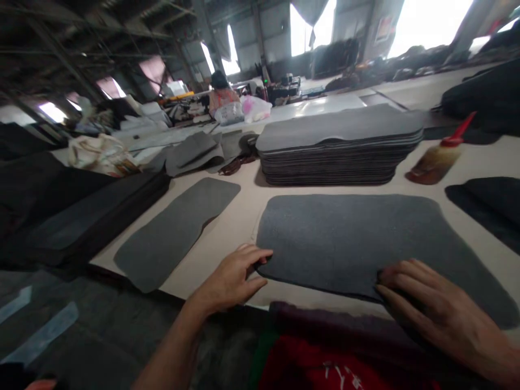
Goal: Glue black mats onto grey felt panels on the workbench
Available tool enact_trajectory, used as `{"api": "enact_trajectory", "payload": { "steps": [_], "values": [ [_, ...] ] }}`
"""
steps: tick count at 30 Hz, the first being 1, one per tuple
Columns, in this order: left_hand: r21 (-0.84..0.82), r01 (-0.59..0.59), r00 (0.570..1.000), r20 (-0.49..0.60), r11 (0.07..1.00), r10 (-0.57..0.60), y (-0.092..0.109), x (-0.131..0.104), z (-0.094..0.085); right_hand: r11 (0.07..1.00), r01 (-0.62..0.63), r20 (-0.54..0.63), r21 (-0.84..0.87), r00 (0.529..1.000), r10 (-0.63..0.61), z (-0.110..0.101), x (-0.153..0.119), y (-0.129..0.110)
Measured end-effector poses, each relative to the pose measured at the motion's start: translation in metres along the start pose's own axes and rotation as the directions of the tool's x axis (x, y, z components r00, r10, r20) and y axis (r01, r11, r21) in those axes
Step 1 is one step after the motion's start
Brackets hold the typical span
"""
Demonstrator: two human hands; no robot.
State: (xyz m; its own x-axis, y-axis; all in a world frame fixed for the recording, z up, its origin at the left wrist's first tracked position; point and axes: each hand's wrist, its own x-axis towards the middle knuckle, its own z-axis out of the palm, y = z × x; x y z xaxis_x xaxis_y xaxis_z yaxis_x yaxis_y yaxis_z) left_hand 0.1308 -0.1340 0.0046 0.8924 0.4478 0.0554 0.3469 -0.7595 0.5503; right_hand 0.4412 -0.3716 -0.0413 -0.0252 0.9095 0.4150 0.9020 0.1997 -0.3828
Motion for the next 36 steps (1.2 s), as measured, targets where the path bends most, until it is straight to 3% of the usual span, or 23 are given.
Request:
{"api": "enact_trajectory", "payload": {
  "steps": [7,21,36],
  "values": [
    [-0.058,0.021,0.999,-0.048,0.998,-0.024,-0.005,-0.006,0.007,1.000,0.025,-0.065,0.002,0.998,-0.025,-0.004,0.005,-0.004],
    [-0.150,0.053,0.997,-0.046,0.987,-0.060,-0.009,-0.011,0.010,1.000,0.004,-0.027,-0.014,1.000,-0.004,0.001,-0.001,0.002],
    [0.039,-0.044,0.999,-0.010,0.998,0.044,-0.009,-0.015,0.011,1.000,0.004,-0.066,-0.027,0.998,-0.006,0.000,0.001,-0.001]
  ]
}}
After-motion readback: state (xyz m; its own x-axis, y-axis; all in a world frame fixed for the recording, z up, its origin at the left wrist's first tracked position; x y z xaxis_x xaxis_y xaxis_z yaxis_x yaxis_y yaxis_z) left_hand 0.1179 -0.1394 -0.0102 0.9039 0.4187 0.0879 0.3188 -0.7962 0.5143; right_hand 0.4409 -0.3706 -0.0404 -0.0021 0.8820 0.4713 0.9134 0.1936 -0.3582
